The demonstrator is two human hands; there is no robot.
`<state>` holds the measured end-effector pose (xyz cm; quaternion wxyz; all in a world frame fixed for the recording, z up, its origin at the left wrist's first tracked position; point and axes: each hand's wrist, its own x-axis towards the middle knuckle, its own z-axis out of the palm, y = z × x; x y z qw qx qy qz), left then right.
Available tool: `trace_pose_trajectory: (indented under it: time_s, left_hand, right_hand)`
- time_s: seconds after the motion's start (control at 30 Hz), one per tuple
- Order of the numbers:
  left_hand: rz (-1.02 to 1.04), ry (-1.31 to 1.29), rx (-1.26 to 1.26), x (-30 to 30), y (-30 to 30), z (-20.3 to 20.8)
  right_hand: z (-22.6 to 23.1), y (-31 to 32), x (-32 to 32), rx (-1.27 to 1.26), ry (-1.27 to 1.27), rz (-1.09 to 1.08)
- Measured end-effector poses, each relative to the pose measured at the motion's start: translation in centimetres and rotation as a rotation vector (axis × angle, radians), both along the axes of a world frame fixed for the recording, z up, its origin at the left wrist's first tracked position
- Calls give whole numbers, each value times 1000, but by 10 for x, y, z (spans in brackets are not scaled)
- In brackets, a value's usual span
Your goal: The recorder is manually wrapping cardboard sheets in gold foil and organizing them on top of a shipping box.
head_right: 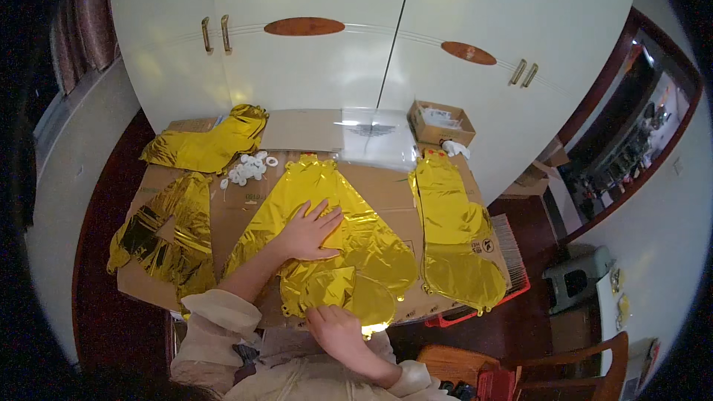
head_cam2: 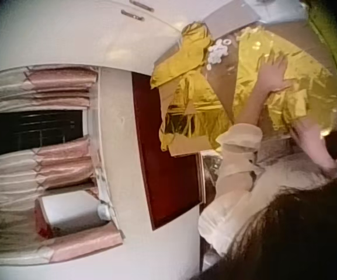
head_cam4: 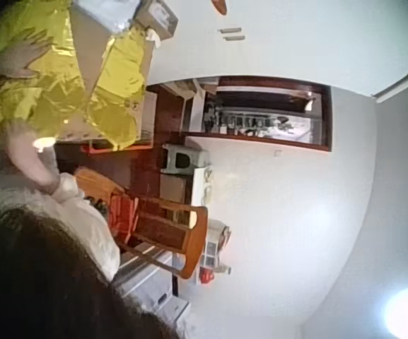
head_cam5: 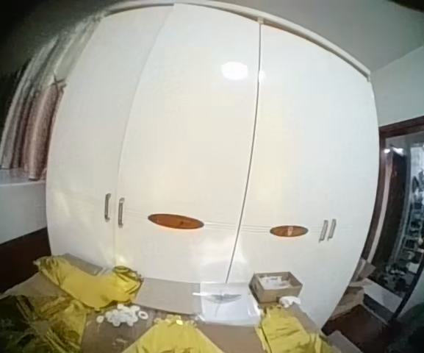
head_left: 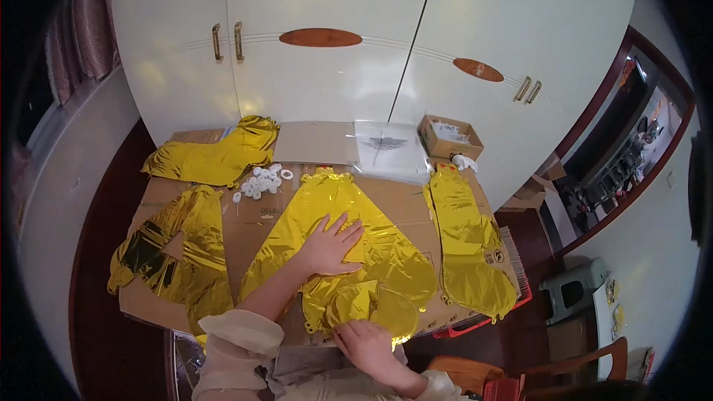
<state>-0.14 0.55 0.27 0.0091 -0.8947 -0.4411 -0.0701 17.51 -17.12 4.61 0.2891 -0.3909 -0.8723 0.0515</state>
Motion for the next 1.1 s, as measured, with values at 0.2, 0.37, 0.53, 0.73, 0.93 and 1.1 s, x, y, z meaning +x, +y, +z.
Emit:
trace_pose_trajectory:
  time_s: [0.2, 0.37, 0.53, 0.73, 0.93, 1.1]
  left_hand:
    - [-10, 3, -8, 0, -5, 7]
    - [-23, 24, -25, 1, -5, 11]
    - [-27, 29, -37, 0, -5, 13]
    - [-29, 11, -18, -1, -3, 8]
    - [-22, 24, -41, -1, -4, 11]
    - [-22, 14, -57, 1, -4, 13]
  right_hand:
    - [-11, 4, -13, 55, -85, 45]
    - [-19, 1, -14, 62, -139, 88]
    - [-23, 0, -14, 47, -161, 83]
    - [-27, -4, -18, 70, -125, 100]
    - [-27, -2, -22, 77, -84, 115]
    - [-27, -1, -21, 82, -131, 118]
